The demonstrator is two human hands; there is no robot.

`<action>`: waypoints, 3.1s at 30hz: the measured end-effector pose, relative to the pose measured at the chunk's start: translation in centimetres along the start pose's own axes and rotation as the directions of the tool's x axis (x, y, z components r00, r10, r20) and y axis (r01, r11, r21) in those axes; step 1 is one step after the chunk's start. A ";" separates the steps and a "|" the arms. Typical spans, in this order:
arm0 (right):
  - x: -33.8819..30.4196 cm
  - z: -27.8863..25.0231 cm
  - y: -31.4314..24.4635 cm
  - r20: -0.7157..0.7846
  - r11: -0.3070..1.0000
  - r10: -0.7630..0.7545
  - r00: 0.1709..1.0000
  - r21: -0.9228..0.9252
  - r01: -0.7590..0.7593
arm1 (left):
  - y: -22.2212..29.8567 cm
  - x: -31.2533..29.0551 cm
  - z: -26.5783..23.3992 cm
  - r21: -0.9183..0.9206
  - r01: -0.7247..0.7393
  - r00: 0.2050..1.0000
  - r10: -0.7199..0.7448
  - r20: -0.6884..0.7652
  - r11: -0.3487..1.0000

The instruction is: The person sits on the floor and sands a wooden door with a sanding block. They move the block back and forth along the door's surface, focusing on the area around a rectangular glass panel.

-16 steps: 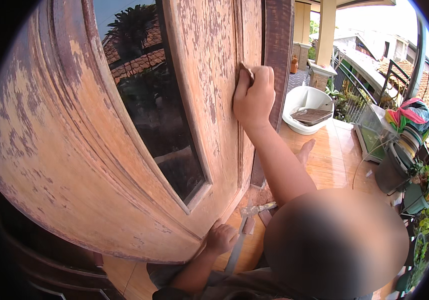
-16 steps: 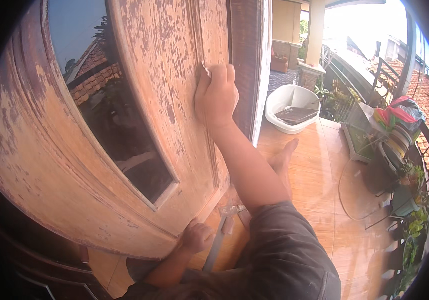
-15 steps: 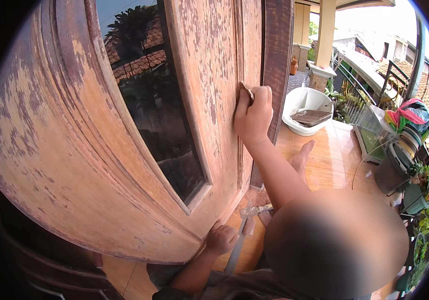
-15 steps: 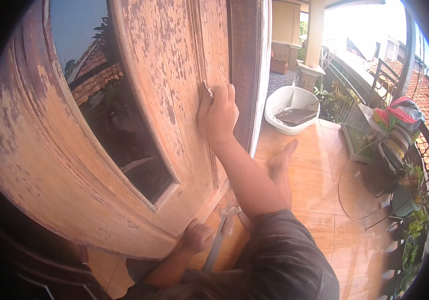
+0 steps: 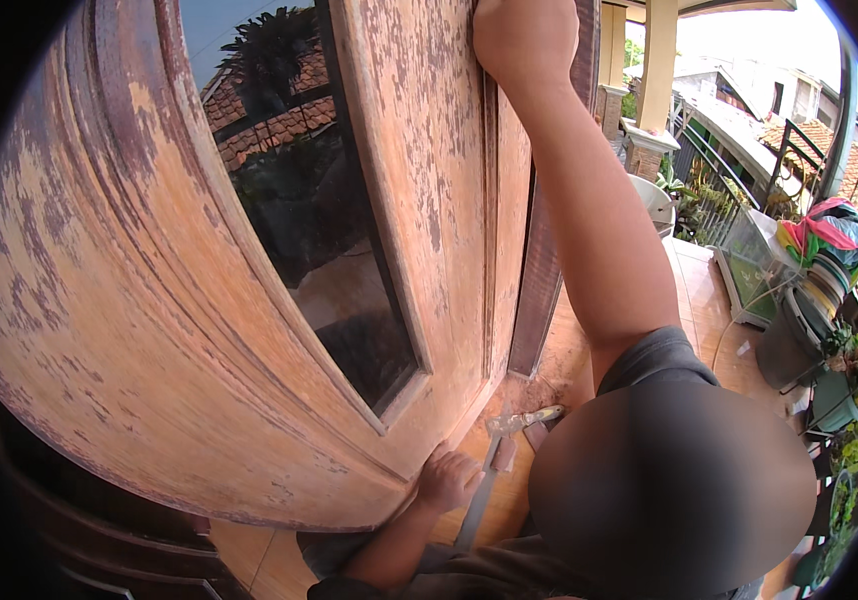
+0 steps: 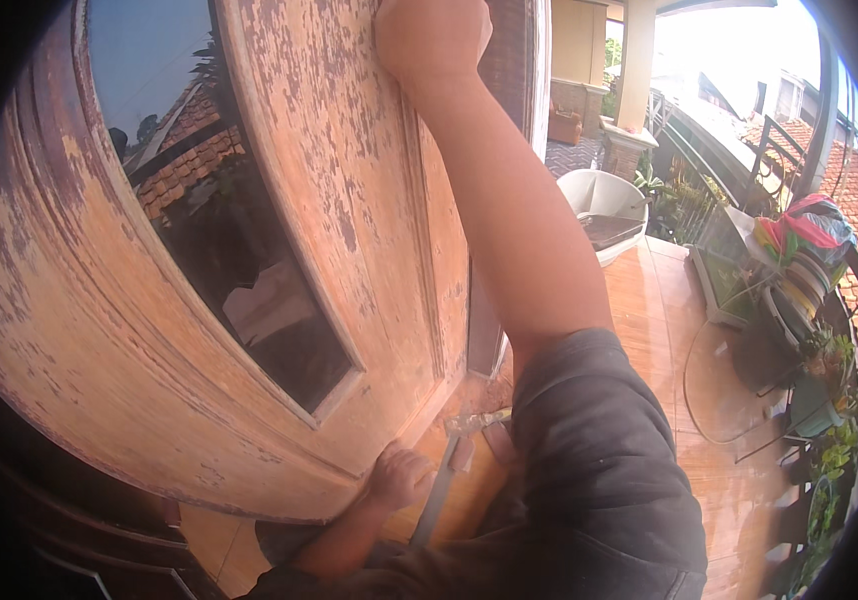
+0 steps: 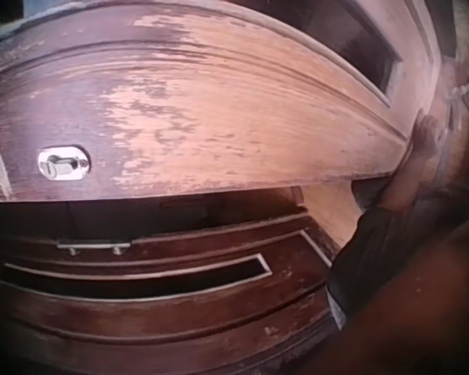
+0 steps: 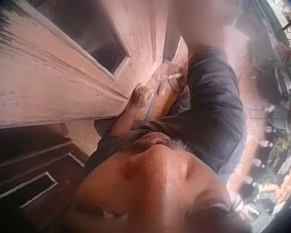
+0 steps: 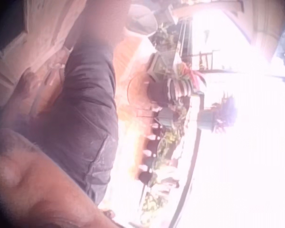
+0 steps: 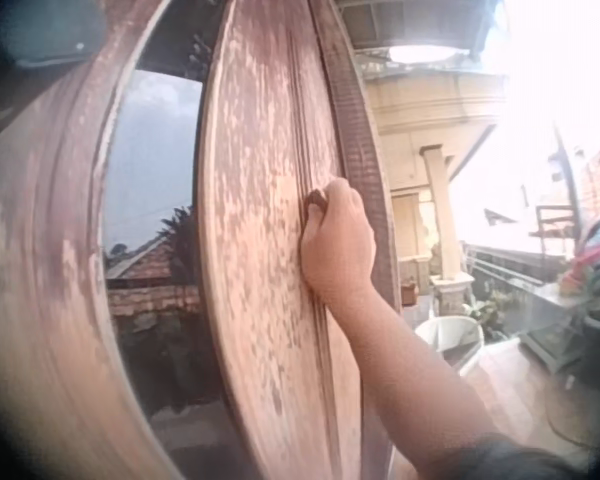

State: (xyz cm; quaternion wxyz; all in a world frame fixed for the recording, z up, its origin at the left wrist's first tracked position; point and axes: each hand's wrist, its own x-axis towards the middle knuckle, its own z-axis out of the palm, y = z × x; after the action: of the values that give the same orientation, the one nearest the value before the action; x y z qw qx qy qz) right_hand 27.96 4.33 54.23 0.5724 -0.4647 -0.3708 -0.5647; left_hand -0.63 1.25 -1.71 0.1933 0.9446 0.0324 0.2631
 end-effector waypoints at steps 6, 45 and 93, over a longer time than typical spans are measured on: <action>-19.2 -8.8 -1.0 0.160 0.991 0.135 0.978 -0.022 -0.133 | -0.3 -0.1 0.1 -0.004 0.000 0.999 0.000 0.034 1.000; -11.8 -5.1 -1.5 0.169 0.985 0.171 0.971 -0.023 -0.170 | 0.1 0.0 -0.4 0.001 -0.004 0.999 0.004 0.040 1.000; -8.1 -4.2 1.1 0.319 0.849 0.382 0.867 0.250 -0.466 | -0.1 0.0 -0.5 0.006 -0.011 0.999 0.011 0.044 1.000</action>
State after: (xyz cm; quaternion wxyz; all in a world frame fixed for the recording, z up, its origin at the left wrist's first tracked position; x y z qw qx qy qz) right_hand 27.95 2.72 45.15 0.6981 -0.5059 -0.4152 -0.2904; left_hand -0.90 1.51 -1.40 0.1897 0.9509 0.0238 0.2434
